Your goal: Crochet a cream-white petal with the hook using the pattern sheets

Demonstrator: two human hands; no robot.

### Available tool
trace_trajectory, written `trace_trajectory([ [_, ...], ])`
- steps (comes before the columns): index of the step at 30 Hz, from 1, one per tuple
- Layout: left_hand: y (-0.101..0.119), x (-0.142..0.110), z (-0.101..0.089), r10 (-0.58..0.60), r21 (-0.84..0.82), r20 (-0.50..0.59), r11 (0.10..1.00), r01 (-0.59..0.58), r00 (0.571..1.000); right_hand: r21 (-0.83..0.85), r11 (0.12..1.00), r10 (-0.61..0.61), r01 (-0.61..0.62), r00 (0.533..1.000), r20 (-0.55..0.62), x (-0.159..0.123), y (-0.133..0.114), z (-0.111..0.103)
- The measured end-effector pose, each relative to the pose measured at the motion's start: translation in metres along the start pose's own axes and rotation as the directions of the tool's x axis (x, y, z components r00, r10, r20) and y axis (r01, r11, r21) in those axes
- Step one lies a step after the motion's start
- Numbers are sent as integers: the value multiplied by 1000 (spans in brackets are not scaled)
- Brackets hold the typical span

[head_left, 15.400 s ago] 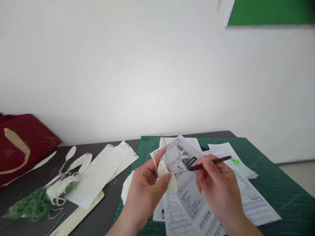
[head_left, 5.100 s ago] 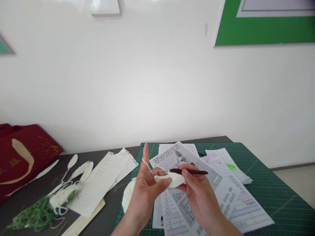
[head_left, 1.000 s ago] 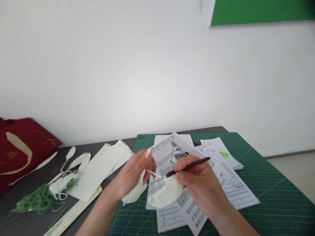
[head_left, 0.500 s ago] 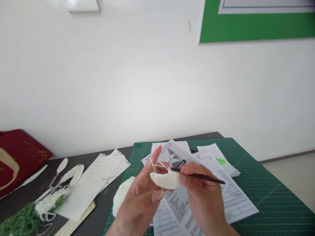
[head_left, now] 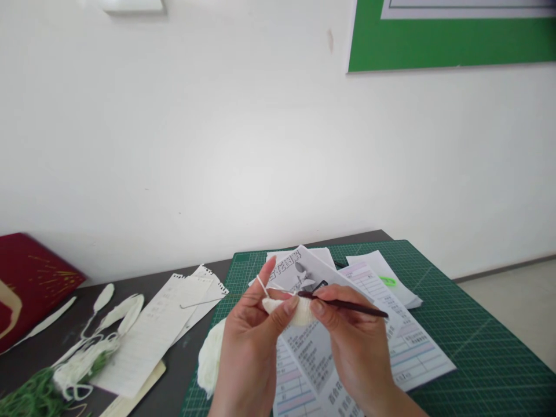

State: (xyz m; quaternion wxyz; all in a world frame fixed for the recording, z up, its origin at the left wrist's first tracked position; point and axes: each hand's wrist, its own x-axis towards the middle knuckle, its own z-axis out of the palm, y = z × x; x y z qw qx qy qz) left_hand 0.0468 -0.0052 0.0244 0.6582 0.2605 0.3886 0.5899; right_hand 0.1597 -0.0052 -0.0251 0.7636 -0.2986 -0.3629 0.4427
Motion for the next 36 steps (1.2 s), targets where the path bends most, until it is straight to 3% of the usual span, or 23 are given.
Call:
trace_trajectory([
  [6, -3, -3, 0, 68, 22, -34, 997, -68, 997, 70, 996, 45, -50, 996, 72, 2, -4, 1],
  [15, -6, -2, -5, 101, 17, -32, 995, -101, 994, 25, 999, 44, -48, 991, 129, 0, -7, 3],
  [22, -3, -4, -1, 101, -107, -136, 988, -116, 986, 41, 999, 0, -7, 986, 164, 3, 0, -2],
  [30, -4, 1, -7, 109, -179, -156, 974, -136, 982, -46, 984, -158, 172, 963, 218, -1, -2, -2],
  [36, -4, 3, -10, 104, -195, -122, 973, -126, 987, -76, 971, -214, 228, 964, 159, -4, 1, -2],
])
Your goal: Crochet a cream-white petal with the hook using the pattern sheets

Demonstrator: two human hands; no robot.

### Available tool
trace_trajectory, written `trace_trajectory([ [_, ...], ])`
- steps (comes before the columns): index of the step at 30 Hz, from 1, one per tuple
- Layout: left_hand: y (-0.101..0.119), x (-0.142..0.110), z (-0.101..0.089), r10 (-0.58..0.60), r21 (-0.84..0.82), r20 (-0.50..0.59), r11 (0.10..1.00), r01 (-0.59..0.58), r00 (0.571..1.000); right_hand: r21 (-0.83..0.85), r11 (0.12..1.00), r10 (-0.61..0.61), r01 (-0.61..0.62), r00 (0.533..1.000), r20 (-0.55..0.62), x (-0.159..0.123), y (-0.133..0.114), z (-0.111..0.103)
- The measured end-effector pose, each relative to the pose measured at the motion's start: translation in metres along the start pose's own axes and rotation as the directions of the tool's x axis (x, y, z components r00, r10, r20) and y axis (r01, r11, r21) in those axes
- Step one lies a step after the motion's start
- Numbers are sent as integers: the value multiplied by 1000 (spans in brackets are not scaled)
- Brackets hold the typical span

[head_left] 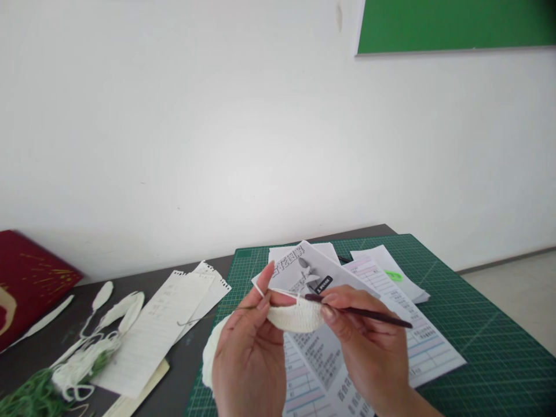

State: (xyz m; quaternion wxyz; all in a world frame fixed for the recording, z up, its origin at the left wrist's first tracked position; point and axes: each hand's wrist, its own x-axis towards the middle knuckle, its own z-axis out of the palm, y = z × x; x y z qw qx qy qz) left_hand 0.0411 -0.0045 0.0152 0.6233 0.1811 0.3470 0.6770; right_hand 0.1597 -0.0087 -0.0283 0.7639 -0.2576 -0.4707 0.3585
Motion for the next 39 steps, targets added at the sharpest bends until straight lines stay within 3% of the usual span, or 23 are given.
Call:
trace_trajectory([
  [10, -4, -16, 7, -42, 24, 118, 999, 39, 992, 36, 999, 36, -36, 999, -16, 0, 2, 0],
  [17, -7, -16, 12, -78, 52, 98, 996, 73, 992, 156, 976, 158, -151, 987, -35, 2, 6, -3],
  [21, -4, -13, 10, -59, 100, 91, 994, 50, 994, 319, 867, 405, -382, 914, -7, 6, 3, -1],
  [25, -2, -8, 3, -74, 162, 120, 985, 54, 990, 434, 754, 549, -493, 836, -6, 12, -1, 3],
  [30, 6, 5, -6, -75, 209, 188, 977, 35, 979, 440, 692, 611, -572, 789, 65, 16, 1, 3],
  [39, 13, 23, -12, -116, 266, 288, 963, 37, 951, 394, 699, 632, -597, 773, 49, 17, 8, -1],
])
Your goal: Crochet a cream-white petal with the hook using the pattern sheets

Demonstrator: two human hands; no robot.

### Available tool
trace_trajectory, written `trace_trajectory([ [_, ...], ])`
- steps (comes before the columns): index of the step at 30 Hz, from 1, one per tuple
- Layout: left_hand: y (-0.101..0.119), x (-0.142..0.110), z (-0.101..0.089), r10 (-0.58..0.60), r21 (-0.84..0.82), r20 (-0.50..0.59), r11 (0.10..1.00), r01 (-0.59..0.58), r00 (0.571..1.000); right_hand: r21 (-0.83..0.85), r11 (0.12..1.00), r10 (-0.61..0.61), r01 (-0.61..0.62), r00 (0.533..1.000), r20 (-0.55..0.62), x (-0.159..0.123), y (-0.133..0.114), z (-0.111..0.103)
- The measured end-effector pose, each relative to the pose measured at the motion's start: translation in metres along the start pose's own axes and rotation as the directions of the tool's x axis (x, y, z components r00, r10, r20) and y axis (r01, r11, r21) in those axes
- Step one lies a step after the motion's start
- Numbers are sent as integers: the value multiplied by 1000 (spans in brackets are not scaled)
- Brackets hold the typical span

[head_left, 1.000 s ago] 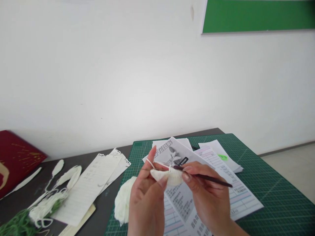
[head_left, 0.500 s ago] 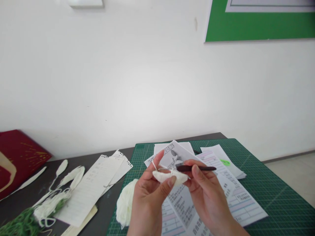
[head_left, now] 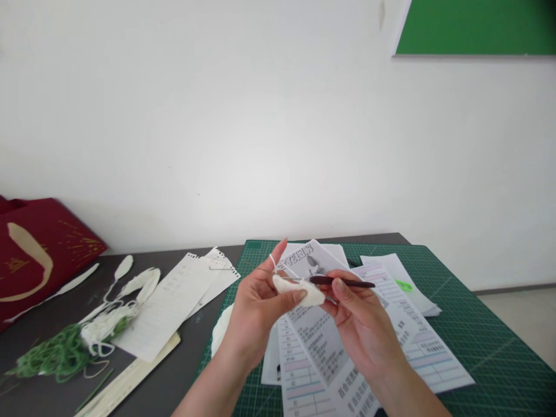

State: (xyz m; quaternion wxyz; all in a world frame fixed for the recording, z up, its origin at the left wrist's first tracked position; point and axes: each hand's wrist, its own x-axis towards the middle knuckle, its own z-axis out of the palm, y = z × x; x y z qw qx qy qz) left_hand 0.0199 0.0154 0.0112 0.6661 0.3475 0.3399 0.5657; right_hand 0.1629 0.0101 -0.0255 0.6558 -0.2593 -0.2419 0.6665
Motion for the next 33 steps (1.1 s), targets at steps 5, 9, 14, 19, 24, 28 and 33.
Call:
trace_trajectory([
  [5, -6, 2, 1, -23, -89, 17, 996, 24, 1000, -33, 998, -57, 56, 998, -27, -1, 4, 1],
  [9, -6, 0, 3, -30, -124, -10, 992, 28, 1000, -119, 984, -137, 131, 990, -42, -3, 7, 1],
  [14, -5, -2, 3, -35, -123, -2, 992, 35, 999, -285, 929, -264, 234, 962, -69, -5, 9, -1],
  [19, -9, -4, 9, -92, -192, -2, 977, 90, 996, -417, 831, -428, 368, 902, -55, -5, 14, -7],
  [24, -13, -6, 15, -61, -172, -84, 984, 46, 995, -464, 775, -485, 429, 874, -1, -5, 19, -10],
  [28, -14, -5, 13, -44, -160, -59, 986, 34, 997, -415, 823, -425, 388, 905, 5, -3, 17, -9],
  [33, -13, -5, 10, -27, -176, -18, 984, 24, 999, -375, 848, -403, 375, 915, 3, -3, 16, -8],
])
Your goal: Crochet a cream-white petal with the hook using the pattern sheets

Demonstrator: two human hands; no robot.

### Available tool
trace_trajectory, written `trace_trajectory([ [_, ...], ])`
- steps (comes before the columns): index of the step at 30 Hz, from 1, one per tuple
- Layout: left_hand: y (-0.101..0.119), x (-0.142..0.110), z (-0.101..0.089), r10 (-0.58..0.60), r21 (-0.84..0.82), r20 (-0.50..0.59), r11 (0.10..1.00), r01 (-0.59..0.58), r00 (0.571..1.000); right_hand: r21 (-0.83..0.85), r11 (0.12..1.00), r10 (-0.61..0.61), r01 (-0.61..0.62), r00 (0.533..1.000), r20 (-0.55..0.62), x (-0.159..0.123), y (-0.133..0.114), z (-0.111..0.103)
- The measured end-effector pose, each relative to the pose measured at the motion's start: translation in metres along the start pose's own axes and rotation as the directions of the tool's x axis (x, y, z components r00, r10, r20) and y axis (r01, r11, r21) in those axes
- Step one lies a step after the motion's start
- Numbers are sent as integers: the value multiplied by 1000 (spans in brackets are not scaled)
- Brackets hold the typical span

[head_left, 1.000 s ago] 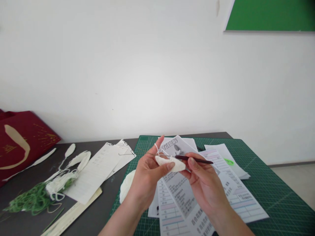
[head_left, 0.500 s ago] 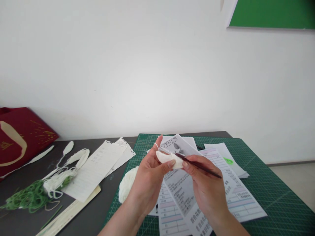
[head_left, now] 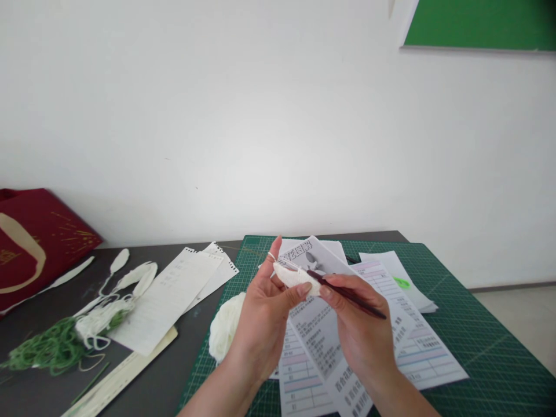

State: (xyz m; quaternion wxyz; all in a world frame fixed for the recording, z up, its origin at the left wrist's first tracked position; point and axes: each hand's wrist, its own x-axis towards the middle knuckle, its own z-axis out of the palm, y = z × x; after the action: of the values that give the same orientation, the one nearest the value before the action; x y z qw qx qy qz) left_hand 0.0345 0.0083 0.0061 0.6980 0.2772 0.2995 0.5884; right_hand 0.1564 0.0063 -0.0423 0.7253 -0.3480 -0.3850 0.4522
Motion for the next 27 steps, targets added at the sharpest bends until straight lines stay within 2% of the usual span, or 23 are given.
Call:
trace_trajectory([
  [5, 2, 0, -2, -15, 18, -4, 1000, 15, 1000, 119, 987, 111, -105, 993, -39, 1, -5, 5],
  [9, 3, 0, -1, 2, 70, -25, 998, 0, 1000, 239, 950, 204, -199, 979, 1, 3, -9, 7],
  [13, 5, -2, 1, 20, 131, -56, 991, -12, 998, 289, 922, 251, -257, 966, 57, 6, -9, 4],
  [19, 5, -4, 3, 69, 168, -104, 984, -51, 992, 291, 915, 268, -278, 960, 74, 9, -8, 3],
  [27, 2, -2, 1, 32, 136, -124, 991, -15, 992, 202, 955, 213, -215, 977, 30, 8, -8, 3],
])
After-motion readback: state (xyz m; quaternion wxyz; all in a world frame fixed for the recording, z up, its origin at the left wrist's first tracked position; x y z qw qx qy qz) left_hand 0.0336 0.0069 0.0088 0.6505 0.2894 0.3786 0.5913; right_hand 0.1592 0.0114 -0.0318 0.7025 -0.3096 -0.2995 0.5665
